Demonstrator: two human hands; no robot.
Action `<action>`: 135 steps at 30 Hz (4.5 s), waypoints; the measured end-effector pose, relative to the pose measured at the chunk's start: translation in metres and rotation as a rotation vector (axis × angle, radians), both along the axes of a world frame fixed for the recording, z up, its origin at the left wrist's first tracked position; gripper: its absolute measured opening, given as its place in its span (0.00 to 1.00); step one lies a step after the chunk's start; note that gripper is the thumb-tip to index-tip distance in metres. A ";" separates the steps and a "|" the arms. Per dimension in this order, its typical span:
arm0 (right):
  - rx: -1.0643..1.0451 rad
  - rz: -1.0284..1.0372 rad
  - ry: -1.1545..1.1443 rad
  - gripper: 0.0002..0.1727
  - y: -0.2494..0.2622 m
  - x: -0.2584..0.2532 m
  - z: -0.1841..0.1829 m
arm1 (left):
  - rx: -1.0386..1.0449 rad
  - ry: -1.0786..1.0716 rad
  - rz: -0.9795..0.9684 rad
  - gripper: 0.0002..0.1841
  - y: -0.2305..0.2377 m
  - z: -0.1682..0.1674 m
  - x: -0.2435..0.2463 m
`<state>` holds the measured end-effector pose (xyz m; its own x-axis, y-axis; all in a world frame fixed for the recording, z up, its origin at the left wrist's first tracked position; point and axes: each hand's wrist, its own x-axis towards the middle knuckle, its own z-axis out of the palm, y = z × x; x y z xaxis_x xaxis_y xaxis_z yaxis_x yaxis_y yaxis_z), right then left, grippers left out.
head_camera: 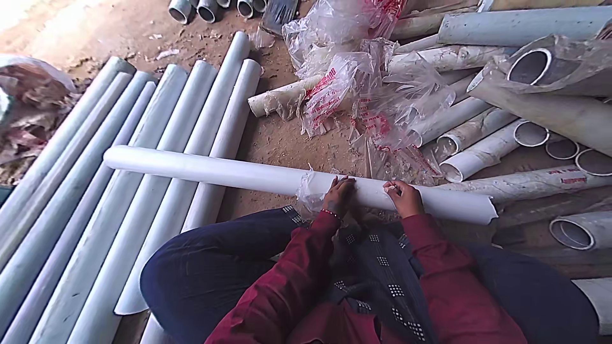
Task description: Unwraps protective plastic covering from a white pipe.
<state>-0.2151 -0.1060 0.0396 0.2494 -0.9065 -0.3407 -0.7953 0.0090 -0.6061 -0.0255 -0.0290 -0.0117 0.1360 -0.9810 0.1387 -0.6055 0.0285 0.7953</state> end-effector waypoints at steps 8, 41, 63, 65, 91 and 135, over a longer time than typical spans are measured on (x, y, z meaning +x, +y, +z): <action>-0.124 0.125 0.118 0.14 0.009 0.012 0.000 | 0.068 -0.004 -0.018 0.14 0.002 0.005 0.002; 0.238 -0.036 0.290 0.22 0.018 0.019 0.017 | 0.164 -0.039 -0.056 0.16 -0.004 0.011 0.005; 0.217 0.052 0.402 0.23 0.022 0.023 0.019 | 0.185 -0.046 -0.060 0.16 -0.005 0.009 0.005; 0.230 0.090 0.388 0.21 0.019 0.019 0.019 | 0.194 -0.042 -0.056 0.16 -0.005 0.010 0.006; -0.327 -0.458 0.159 0.22 -0.025 -0.034 -0.044 | 0.369 -0.438 -0.179 0.13 -0.037 0.030 -0.064; -0.511 -0.412 0.128 0.22 -0.020 -0.028 -0.055 | -0.069 -0.599 -0.402 0.11 -0.033 -0.003 -0.034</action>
